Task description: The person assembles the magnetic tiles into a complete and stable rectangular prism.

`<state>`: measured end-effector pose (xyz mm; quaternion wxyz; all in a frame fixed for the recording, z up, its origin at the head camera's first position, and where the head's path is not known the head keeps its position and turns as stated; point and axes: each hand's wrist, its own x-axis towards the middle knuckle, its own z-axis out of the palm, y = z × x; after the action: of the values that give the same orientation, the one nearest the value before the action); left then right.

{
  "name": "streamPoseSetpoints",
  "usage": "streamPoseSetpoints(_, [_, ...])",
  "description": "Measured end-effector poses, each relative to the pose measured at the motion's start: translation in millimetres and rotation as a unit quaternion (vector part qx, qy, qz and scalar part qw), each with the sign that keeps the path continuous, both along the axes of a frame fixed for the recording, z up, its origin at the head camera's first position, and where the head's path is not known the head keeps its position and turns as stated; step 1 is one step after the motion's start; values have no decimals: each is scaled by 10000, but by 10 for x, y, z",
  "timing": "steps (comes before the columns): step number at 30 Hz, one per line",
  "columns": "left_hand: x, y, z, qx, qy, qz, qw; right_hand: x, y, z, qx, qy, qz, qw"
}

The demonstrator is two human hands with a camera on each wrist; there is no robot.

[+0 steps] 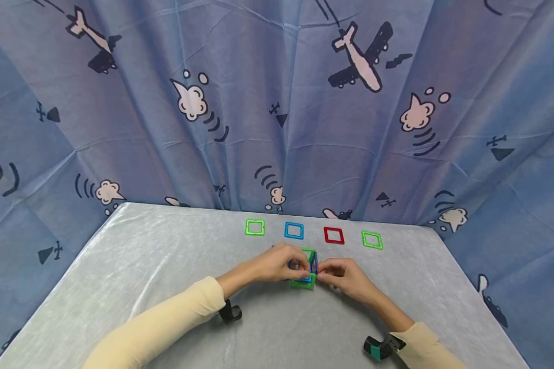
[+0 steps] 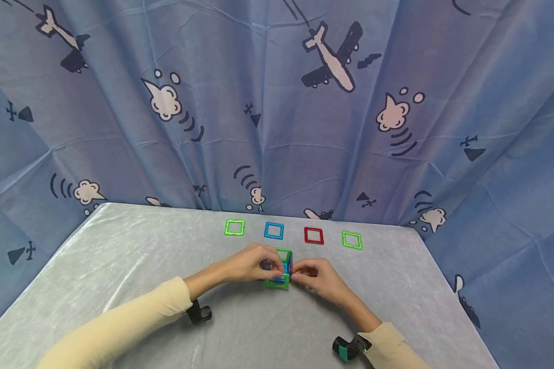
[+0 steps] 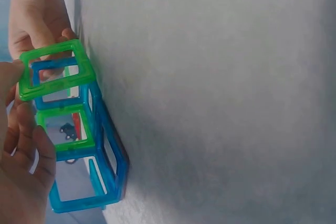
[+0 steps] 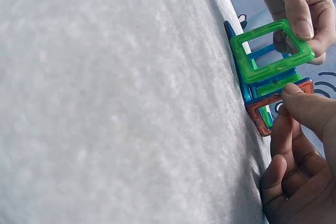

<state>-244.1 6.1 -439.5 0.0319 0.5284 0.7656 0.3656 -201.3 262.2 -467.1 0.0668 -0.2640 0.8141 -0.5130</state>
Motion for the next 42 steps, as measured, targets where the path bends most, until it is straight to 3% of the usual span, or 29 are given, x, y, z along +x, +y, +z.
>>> streamPoseSetpoints(18, [-41, 17, -20, -4, 109, 64, 9999, -16, -10, 31, 90, -10, -54, 9999])
streamPoseSetpoints(35, [0, -2, -49, -18, -203, 182, 9996, -9, 0, 7, 39, -5, -13, 10000])
streamPoseSetpoints(42, [-2, 12, -61, -33, -174, 226, 9996, -5, 0, 5, 31, -34, -28, 10000])
